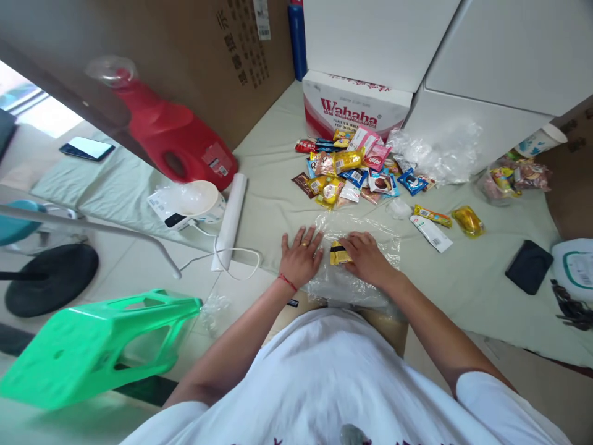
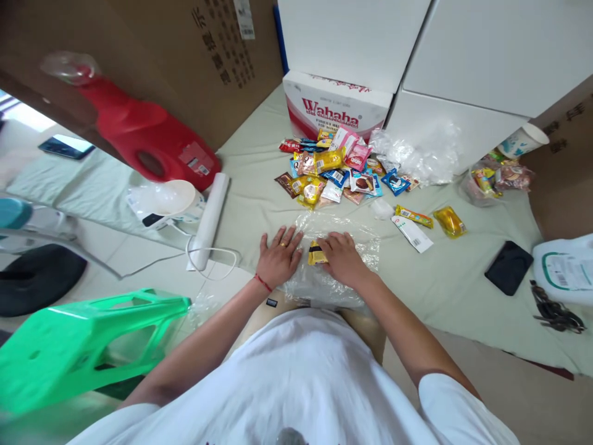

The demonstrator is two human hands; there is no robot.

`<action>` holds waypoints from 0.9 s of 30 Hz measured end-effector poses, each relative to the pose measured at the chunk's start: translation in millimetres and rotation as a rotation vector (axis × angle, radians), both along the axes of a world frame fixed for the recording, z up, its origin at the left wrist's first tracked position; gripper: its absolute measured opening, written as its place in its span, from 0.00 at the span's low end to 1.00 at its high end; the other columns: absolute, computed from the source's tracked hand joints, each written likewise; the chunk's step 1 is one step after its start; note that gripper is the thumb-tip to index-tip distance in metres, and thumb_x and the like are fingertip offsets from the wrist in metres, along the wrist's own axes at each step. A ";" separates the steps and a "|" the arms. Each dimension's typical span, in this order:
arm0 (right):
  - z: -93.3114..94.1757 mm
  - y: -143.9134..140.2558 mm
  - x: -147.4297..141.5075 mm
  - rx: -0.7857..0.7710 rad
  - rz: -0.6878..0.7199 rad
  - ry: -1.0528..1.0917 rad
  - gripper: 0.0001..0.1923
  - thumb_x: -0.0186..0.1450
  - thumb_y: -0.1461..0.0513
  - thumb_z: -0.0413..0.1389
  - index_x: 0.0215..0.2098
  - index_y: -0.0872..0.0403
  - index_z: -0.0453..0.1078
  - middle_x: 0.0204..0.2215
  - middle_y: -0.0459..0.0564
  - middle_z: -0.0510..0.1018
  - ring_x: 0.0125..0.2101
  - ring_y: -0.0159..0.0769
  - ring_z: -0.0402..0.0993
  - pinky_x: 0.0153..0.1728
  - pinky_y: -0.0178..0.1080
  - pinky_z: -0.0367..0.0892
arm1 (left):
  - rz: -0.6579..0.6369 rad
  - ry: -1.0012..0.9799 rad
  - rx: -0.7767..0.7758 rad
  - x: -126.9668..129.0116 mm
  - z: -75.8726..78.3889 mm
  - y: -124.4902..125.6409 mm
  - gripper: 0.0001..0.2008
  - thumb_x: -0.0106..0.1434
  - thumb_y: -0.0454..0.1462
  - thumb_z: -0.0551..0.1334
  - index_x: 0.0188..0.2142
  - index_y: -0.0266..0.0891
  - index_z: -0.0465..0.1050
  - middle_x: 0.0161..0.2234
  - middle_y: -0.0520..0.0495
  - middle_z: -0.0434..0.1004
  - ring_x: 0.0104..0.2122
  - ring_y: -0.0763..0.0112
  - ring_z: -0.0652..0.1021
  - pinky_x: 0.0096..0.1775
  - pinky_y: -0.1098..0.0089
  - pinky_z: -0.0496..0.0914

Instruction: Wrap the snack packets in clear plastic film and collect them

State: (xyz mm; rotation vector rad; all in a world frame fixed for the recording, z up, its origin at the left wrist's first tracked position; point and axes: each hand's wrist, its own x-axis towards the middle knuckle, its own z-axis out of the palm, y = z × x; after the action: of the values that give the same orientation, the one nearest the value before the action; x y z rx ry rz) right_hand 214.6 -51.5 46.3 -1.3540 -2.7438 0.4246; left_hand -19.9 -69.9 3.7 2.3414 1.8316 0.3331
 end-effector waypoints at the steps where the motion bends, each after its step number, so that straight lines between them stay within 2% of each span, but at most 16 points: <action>1: -2.6 1.0 -1.1 -0.002 -0.001 -0.005 0.32 0.68 0.60 0.60 0.69 0.57 0.61 0.60 0.63 0.72 0.65 0.56 0.58 0.68 0.60 0.47 | 0.002 -0.005 0.007 0.3 -0.4 -0.3 0.27 0.76 0.46 0.47 0.71 0.50 0.60 0.73 0.43 0.57 0.72 0.51 0.59 0.69 0.34 0.40; 5: -4.4 -0.7 5.5 0.039 -0.025 0.039 0.32 0.69 0.59 0.59 0.69 0.58 0.62 0.60 0.66 0.70 0.64 0.56 0.60 0.67 0.58 0.50 | 0.005 -0.027 0.019 0.8 -1.6 -1.6 0.27 0.75 0.46 0.48 0.71 0.51 0.60 0.72 0.43 0.59 0.72 0.51 0.59 0.69 0.34 0.41; 12: -1.5 -5.4 16.6 0.034 -0.059 0.039 0.35 0.70 0.54 0.58 0.72 0.55 0.57 0.63 0.65 0.69 0.67 0.57 0.56 0.68 0.66 0.44 | -0.009 -0.051 -0.012 -3.8 2.1 0.3 0.28 0.76 0.45 0.45 0.72 0.47 0.60 0.72 0.39 0.59 0.72 0.51 0.60 0.69 0.35 0.43; 15: 9.5 -29.6 39.0 0.093 -0.073 0.192 0.33 0.72 0.51 0.56 0.71 0.53 0.58 0.64 0.63 0.68 0.65 0.55 0.59 0.67 0.63 0.53 | 0.043 -0.123 0.050 -10.6 1.9 -4.2 0.28 0.76 0.45 0.46 0.71 0.40 0.61 0.72 0.35 0.59 0.72 0.50 0.59 0.68 0.40 0.51; 17: 11.6 -56.7 58.1 0.129 -0.073 0.282 0.26 0.73 0.53 0.54 0.67 0.52 0.65 0.57 0.62 0.74 0.60 0.52 0.66 0.62 0.58 0.63 | 0.115 -0.175 0.168 -17.9 -1.1 -12.2 0.27 0.74 0.44 0.51 0.68 0.35 0.64 0.71 0.31 0.60 0.72 0.47 0.58 0.68 0.42 0.54; 18: 9.2 -71.5 66.8 0.136 -0.054 0.303 0.23 0.73 0.53 0.55 0.64 0.51 0.68 0.53 0.60 0.76 0.57 0.51 0.69 0.60 0.57 0.66 | 0.103 -0.197 0.232 -22.3 -3.3 -17.2 0.26 0.73 0.43 0.53 0.65 0.35 0.67 0.69 0.30 0.63 0.72 0.46 0.59 0.68 0.42 0.55; 19: 4.2 -85.8 74.4 0.134 -0.025 0.302 0.22 0.72 0.54 0.56 0.62 0.50 0.70 0.51 0.60 0.78 0.56 0.51 0.70 0.58 0.57 0.68 | 0.026 -0.217 0.280 -27.0 -5.5 -22.4 0.23 0.71 0.42 0.55 0.62 0.37 0.70 0.66 0.31 0.68 0.70 0.47 0.62 0.68 0.43 0.56; 21: -11.8 -108.8 84.9 0.115 0.042 0.253 0.22 0.71 0.54 0.59 0.61 0.48 0.71 0.53 0.59 0.78 0.56 0.52 0.71 0.59 0.59 0.68 | -0.308 -0.247 0.278 -36.6 -9.0 -31.5 0.18 0.68 0.40 0.57 0.56 0.43 0.75 0.60 0.36 0.75 0.67 0.51 0.68 0.68 0.45 0.58; 23: -30.6 -120.6 90.3 0.100 0.071 0.196 0.22 0.71 0.59 0.57 0.63 0.46 0.70 0.58 0.57 0.77 0.59 0.52 0.71 0.62 0.62 0.67 | -0.683 -0.244 0.163 -45.5 -10.4 -36.7 0.17 0.66 0.40 0.59 0.54 0.47 0.76 0.61 0.40 0.76 0.67 0.54 0.69 0.69 0.47 0.59; 24: -38.7 -122.1 91.8 0.101 0.067 0.186 0.23 0.72 0.63 0.55 0.64 0.45 0.70 0.59 0.56 0.76 0.59 0.50 0.71 0.62 0.62 0.66 | -0.808 -0.223 0.097 -49.5 -10.4 -37.4 0.18 0.65 0.40 0.61 0.55 0.48 0.75 0.63 0.40 0.73 0.69 0.53 0.67 0.70 0.45 0.57; 25: -44.9 -121.0 93.0 0.107 0.059 0.193 0.23 0.72 0.66 0.53 0.63 0.45 0.71 0.59 0.56 0.76 0.59 0.49 0.71 0.62 0.61 0.67 | -0.878 -0.195 0.043 -53.1 -10.1 -37.0 0.20 0.65 0.40 0.62 0.57 0.49 0.74 0.66 0.40 0.70 0.70 0.52 0.64 0.70 0.43 0.55; 27: -49.4 -113.5 94.9 0.103 0.057 0.245 0.22 0.72 0.67 0.51 0.60 0.47 0.74 0.58 0.57 0.78 0.59 0.48 0.72 0.60 0.58 0.70 | -0.916 -0.145 -0.019 -58.6 -9.6 -33.9 0.23 0.65 0.38 0.64 0.60 0.52 0.72 0.69 0.40 0.66 0.72 0.50 0.60 0.71 0.40 0.52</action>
State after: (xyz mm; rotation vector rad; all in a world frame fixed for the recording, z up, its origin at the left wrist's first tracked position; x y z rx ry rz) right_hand 309.6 -165.0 -3.1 -1.1209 -2.5700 0.4157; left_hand -78.5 -103.8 -5.9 2.7317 0.5615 0.3287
